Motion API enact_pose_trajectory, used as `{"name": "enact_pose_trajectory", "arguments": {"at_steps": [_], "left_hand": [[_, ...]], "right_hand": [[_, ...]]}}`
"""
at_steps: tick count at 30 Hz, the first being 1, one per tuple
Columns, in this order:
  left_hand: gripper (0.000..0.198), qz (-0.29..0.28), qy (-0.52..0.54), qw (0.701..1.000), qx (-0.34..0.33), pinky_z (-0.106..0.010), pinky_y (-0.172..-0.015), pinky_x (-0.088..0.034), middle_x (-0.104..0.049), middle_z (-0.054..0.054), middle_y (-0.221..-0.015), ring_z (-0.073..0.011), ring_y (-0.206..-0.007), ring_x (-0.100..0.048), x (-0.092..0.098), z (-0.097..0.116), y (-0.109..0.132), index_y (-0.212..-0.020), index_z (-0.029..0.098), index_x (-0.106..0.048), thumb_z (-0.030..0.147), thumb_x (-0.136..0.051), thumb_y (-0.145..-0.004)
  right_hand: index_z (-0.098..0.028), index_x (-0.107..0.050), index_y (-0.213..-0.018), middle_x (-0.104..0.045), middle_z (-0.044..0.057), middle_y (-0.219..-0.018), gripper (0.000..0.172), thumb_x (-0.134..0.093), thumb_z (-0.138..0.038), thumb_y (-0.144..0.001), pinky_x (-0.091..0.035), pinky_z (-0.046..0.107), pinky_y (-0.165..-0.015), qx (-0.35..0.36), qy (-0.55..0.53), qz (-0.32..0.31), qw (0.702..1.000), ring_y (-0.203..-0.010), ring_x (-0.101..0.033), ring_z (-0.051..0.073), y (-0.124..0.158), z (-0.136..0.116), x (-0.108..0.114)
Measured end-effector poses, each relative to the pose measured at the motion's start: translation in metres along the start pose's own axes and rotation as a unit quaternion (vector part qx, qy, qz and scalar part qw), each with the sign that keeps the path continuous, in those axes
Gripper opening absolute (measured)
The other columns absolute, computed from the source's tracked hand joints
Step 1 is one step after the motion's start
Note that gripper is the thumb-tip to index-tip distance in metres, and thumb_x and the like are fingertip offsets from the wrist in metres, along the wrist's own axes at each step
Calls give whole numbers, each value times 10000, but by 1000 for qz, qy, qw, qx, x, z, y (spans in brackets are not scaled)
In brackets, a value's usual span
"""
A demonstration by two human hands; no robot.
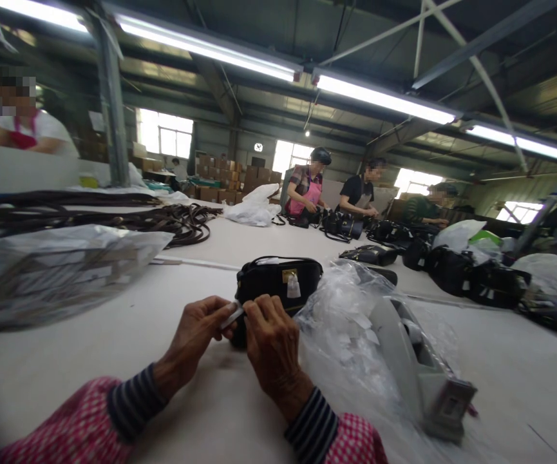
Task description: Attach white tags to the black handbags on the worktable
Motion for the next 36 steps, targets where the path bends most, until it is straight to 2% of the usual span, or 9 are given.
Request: {"name": "enact_pose_trajectory", "arguments": {"at_steps": [3, 6, 12, 15, 23, 29, 36], "left_hand": [[338, -3, 10, 1000, 1, -227, -514, -369, -658, -22, -625, -120, -521, -572, 0, 2, -1, -747, 133, -656, 463, -703, -796], [324, -5, 37, 999, 33, -218, -509, -357, -660, -25, -631, -109, -512, -564, 1, 1, -4, -744, 128, -646, 445, -709, -767], [483, -27, 59, 991, 120, -234, -535, -412, -703, -66, -719, -142, -557, -627, 4, -5, -4, -810, 129, -643, 605, -710, -753], [496, -35, 68, 986, 149, -225, -534, -410, -703, -64, -731, -142, -574, -634, 4, -7, -2, -819, 130, -641, 599, -754, -705], [448, -47, 54, 997, 9, -219, -501, -400, -682, -59, -670, -130, -537, -599, 0, 2, -2, -754, 125, -647, 567, -714, -786], [443, -55, 75, 994, 54, -207, -478, -406, -669, -45, -654, -115, -514, -572, 1, 2, -2, -715, 134, -629, 552, -776, -724], [361, -49, -32, 998, -2, -249, -539, -453, -693, -61, -699, -164, -593, -630, 3, 6, -2, -766, 138, -666, 494, -678, -822]], "right_hand": [[-188, -649, -875, -630, 55, -899, 142, -564, -122, -968, -446, 320, -754, 61, 51, -16, 997, -866, -545, 206, -11, -5, -3], [-179, -643, -829, -620, 52, -865, 184, -549, -127, -979, -428, 326, -718, 116, 73, -25, 990, -835, -533, 200, -13, -5, -9], [-137, -672, -1004, -643, 69, -908, 131, -542, -123, -989, -416, 345, -714, 188, 86, -29, 978, -844, -525, 210, -7, 3, -14], [-134, -672, -1030, -650, 71, -911, 151, -524, -119, -1000, -416, 348, -711, 208, 89, -30, 974, -840, -526, 208, -6, 5, -13], [-152, -672, -1011, -656, 70, -920, 145, -531, -121, -1001, -429, 341, -717, 181, 74, -2, 981, -849, -541, 199, -7, 4, -10], [-162, -677, -1013, -651, 62, -880, 139, -541, -137, -1000, -381, 366, -690, 169, 78, 24, 982, -823, -515, 204, -6, 1, -11], [-154, -677, -1023, -658, 63, -891, 146, -532, -163, -1011, -333, 399, -707, 171, 70, 8, 983, -838, -483, 215, -5, 6, -11]]}}
Point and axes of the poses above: each hand's wrist, its own y-axis away from the middle knuckle, its own x-axis out of the back of the hand, z = x × y, the point moved 4 cm from there along -y, towards the middle knuckle
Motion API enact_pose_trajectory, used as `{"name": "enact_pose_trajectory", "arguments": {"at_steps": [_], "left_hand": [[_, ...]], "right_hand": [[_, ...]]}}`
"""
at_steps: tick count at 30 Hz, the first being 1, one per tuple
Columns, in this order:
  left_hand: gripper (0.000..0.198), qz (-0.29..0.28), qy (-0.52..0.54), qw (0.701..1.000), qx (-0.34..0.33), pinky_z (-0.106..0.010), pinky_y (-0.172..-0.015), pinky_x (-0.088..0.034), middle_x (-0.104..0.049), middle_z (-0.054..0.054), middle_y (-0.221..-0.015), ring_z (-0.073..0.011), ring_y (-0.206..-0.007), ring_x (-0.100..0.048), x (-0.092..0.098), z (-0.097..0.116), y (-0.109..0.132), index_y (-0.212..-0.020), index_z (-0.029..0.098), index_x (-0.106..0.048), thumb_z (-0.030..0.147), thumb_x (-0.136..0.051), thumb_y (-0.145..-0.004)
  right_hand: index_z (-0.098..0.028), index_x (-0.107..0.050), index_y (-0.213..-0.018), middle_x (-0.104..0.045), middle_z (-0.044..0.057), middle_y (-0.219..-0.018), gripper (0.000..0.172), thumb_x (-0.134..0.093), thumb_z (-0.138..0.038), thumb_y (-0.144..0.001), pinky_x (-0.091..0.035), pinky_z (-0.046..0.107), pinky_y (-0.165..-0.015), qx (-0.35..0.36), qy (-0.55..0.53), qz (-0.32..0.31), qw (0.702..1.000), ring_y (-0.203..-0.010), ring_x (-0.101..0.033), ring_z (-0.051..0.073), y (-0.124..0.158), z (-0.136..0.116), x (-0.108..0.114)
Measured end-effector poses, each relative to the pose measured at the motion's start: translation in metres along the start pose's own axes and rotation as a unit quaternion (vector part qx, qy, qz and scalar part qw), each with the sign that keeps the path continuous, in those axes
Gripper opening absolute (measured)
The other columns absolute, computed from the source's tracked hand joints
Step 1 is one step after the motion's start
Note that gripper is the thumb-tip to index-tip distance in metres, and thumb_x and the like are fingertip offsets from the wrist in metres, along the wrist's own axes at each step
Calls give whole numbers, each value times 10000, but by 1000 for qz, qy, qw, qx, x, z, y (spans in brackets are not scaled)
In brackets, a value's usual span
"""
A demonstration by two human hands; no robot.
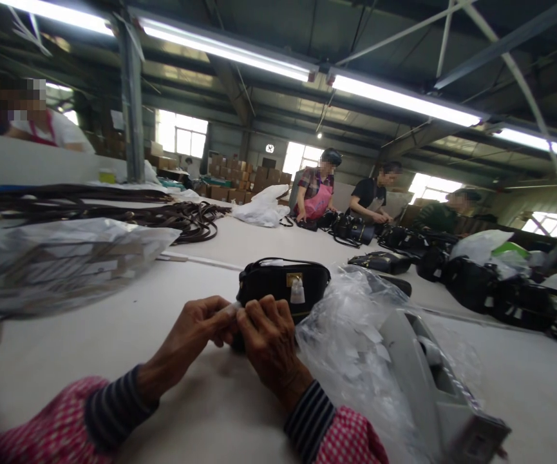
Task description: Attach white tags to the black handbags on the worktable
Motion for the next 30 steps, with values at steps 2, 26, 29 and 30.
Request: {"name": "enact_pose_trajectory", "arguments": {"at_steps": [2, 26, 29, 30], "left_hand": [[335, 1, -20, 1000, -12, -254, -538, -452, -682, -52, -690, -172, -597, -635, 0, 3, 0, -765, 142, -667, 471, -666, -827], [324, -16, -201, 971, -131, -254, -606, -457, -615, 22, -678, -149, -595, -623, -1, 0, 8, -790, 233, -537, 440, -436, -1018], [305, -9, -232, 962, -142, -257, -598, -429, -591, 28, -663, -149, -596, -591, -1, 1, 9, -789, 231, -528, 420, -440, -1013], [296, -1, -242, 959, -146, -261, -602, -419, -583, 29, -654, -150, -600, -578, 0, 2, 9, -784, 229, -535, 410, -457, -1004]], "right_hand": [[-156, -675, -1039, -658, 65, -906, 146, -532, -167, -1013, -334, 403, -717, 1, 2, -8, 1000, -856, -487, 216, 2, 1, -2], [-129, -657, -917, -611, 42, -788, 98, -579, -122, -975, -356, 386, -728, 61, -15, -2, 998, -792, -480, 196, -5, 3, -2], [-126, -655, -883, -602, 43, -770, 126, -571, -115, -976, -350, 383, -721, 62, -12, 6, 998, -784, -478, 196, -8, 2, 0], [-126, -651, -869, -599, 44, -769, 143, -563, -115, -981, -347, 382, -717, 62, -11, 5, 998, -785, -478, 196, -9, 1, 0]]}}
Point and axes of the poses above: each hand's wrist, its own y-axis away from the middle knuckle, its own x-axis out of the back of the hand, z = x × y, the point moved 4 cm from there along -y, towards the middle knuckle
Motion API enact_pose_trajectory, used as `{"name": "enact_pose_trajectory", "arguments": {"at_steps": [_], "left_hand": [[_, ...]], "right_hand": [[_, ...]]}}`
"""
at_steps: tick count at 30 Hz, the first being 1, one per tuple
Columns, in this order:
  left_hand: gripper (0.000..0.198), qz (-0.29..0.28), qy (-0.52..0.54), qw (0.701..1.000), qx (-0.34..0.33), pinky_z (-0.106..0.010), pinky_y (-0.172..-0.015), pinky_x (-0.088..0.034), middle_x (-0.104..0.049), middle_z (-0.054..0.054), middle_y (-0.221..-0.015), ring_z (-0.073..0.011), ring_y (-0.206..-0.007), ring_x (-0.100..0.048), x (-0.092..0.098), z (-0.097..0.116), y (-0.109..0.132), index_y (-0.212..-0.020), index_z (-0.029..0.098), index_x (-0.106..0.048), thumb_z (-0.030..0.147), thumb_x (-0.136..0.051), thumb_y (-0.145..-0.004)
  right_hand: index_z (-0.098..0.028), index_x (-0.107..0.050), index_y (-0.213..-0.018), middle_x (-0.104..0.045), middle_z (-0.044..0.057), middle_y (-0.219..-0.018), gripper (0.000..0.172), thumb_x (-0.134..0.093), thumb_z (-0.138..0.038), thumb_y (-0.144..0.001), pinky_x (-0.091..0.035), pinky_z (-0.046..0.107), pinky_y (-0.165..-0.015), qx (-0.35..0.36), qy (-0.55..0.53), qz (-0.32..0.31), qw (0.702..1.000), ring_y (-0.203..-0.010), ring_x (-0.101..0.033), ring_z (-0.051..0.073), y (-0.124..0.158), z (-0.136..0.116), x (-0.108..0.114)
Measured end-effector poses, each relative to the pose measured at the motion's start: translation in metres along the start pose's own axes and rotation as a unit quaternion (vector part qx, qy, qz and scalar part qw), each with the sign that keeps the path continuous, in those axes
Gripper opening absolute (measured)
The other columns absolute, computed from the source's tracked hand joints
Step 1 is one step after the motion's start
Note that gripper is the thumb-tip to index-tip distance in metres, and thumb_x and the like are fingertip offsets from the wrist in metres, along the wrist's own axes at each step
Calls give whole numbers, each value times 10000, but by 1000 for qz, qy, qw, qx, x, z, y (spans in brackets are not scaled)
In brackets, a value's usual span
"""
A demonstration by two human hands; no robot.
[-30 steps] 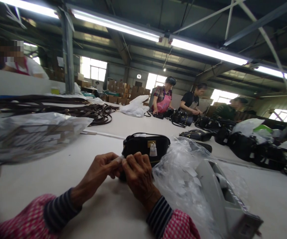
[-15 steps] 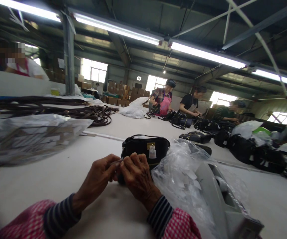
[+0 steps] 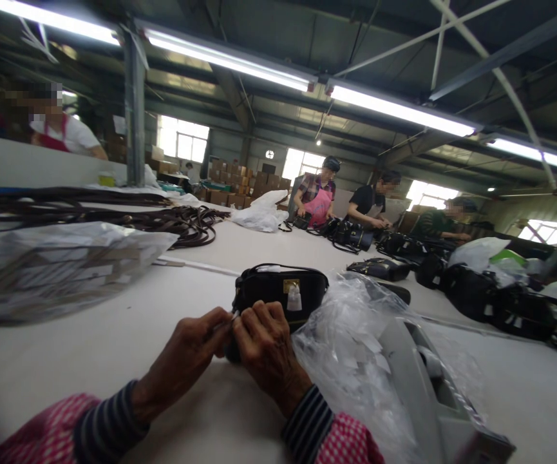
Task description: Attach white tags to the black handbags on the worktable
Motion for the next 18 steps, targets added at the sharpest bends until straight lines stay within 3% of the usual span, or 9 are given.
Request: {"name": "enact_pose_trajectory", "arguments": {"at_steps": [3, 8, 18], "left_hand": [[260, 15, 34, 999, 26, -273, -628, -433, -620, 13, -679, -167, -650, -601, 3, 0, -3, -785, 213, -593, 396, -524, -958], [335, 22, 168, 975, 143, -295, -579, -480, -692, -41, -715, -216, -654, -671, 0, -7, -9, -812, 165, -653, 494, -611, -860], [248, -2, 266, 932, 246, -214, -496, -393, -697, -58, -674, -145, -546, -624, -1, -15, -20, -740, 127, -637, 373, -669, -734]], "right_hand": [[-132, -636, -824, -591, 46, -772, 200, -534, -116, -995, -334, 382, -709, 1, 3, -4, 1000, -792, -477, 199, 0, 0, -2], [-123, -646, -860, -586, 44, -770, 171, -540, -110, -994, -326, 379, -708, 15, 0, 2, 1000, -795, -473, 198, 3, 0, -3], [-119, -664, -863, -593, 49, -773, 177, -540, -90, -985, -323, 370, -676, 74, 2, -2, 997, -812, -477, 204, -3, 1, -2]]}}
Point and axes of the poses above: each hand's wrist, its own y-axis away from the middle knuckle, its own x-axis out of the back of the hand, z = x × y, the point moved 4 cm from there along -y, towards the middle knuckle
